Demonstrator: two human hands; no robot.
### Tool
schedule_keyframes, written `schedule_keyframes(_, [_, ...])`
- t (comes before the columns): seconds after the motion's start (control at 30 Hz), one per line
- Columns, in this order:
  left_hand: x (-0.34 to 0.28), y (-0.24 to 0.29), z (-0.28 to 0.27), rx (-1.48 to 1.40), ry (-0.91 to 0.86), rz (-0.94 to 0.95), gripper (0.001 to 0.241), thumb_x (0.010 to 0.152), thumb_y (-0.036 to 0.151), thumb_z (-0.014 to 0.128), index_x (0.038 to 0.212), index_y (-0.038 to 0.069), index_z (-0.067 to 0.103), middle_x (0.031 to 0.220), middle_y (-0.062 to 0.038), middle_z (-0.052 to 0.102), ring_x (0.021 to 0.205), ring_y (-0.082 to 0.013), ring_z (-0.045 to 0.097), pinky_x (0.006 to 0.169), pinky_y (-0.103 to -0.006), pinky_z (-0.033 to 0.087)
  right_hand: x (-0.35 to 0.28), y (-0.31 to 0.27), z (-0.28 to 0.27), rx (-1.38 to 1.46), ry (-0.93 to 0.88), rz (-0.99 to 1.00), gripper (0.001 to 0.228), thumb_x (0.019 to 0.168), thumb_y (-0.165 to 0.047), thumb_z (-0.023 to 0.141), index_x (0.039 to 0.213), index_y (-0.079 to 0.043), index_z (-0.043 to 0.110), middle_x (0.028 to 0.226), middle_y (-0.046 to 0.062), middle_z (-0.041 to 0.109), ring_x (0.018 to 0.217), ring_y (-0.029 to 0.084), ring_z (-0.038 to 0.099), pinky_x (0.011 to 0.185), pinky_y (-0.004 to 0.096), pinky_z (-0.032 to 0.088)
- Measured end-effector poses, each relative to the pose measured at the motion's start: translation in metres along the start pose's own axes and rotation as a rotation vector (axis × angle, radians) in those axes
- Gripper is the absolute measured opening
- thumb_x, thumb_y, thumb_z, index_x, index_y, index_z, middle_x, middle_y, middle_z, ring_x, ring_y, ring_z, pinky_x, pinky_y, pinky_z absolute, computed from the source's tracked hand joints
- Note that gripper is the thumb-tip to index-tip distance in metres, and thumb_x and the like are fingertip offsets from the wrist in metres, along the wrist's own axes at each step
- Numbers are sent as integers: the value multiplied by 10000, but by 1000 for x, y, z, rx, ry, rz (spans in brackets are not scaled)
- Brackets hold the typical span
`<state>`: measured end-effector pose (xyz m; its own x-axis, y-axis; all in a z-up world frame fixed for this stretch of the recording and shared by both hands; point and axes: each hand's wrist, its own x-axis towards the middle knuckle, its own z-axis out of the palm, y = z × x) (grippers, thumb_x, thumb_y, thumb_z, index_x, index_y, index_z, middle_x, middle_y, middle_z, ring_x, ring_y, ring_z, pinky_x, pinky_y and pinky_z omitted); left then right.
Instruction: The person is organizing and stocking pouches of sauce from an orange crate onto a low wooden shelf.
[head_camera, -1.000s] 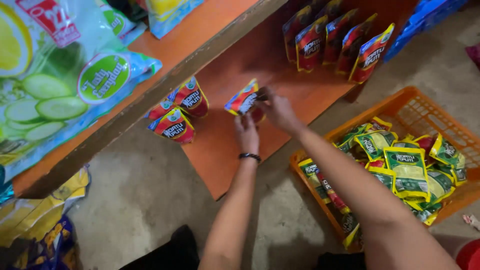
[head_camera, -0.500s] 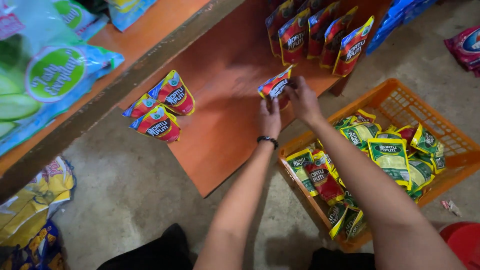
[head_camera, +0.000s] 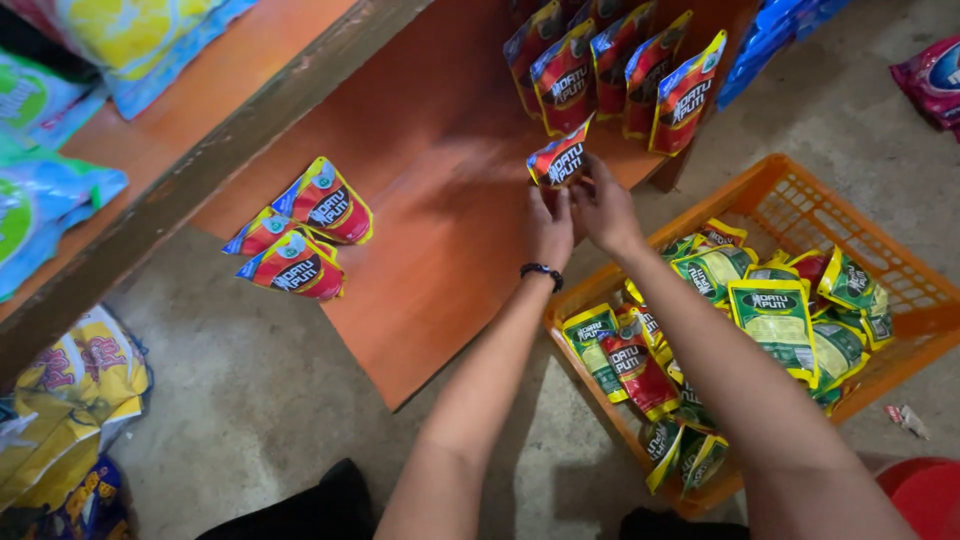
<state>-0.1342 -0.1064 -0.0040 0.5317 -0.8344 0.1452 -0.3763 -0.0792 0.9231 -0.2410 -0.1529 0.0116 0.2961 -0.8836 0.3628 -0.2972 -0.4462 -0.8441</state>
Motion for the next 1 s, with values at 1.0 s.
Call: schedule_keyframes(1.0, [121, -106, 95, -113, -220, -67, 950, 1013, 673, 474, 1609, -5, 178, 1630, -290, 280, 1504, -422, 302, 1197, -465, 290, 25, 13, 11, -122, 110, 51, 705, 978, -36, 578, 1607, 2, 262, 1381, 313, 591, 1224, 474, 602, 962, 512, 505])
